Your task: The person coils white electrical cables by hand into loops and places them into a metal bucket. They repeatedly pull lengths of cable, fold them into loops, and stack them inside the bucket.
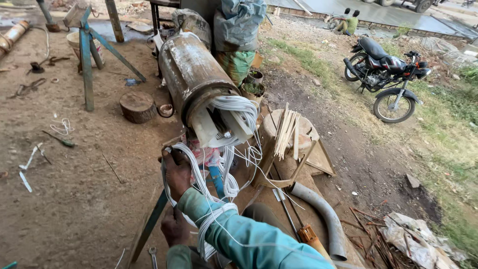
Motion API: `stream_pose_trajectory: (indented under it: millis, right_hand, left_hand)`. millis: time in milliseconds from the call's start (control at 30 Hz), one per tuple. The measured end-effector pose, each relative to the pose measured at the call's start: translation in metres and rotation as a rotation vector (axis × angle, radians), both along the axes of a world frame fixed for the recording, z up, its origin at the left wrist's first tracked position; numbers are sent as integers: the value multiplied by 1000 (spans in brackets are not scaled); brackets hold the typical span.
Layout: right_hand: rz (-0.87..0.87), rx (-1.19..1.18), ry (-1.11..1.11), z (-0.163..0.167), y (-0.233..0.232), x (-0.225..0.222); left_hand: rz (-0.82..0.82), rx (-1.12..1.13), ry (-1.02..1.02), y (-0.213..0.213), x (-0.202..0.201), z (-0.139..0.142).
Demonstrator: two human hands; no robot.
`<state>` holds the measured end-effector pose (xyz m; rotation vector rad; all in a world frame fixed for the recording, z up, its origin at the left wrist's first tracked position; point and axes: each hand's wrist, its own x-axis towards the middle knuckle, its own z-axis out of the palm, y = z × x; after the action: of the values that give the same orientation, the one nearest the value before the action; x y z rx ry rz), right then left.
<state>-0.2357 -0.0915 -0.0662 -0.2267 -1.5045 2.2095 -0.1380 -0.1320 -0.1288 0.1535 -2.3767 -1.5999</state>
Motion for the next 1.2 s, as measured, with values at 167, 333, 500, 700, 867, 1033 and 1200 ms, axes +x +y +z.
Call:
stream_pose_trajectory:
  millis: [167, 333, 500, 700, 867, 1033, 1200]
  right_hand:
    - [211, 160, -196, -14, 14, 23]
    - [542, 180, -314, -29, 25, 86]
    - [886, 262, -263, -18, 50, 128]
    - [929, 237, -144, 8, 95, 152]
    - [871, 349, -18, 18, 142, 160]
    - [993, 693, 94, 15, 183, 193]
    - [1064, 351, 26, 26, 211, 235]
  left_hand:
    - [77, -109, 372, 1, 19, -4]
    - [-49, 21, 291, 26, 106, -34]
    - [-306, 313, 456, 66, 175, -69]
    - [-551, 449, 128, 113, 248, -66]
    - [-451, 320, 161, 152, 275, -12]
    - [-399, 243, 367, 172, 289, 39]
    - [-209, 220, 293, 168, 278, 66]
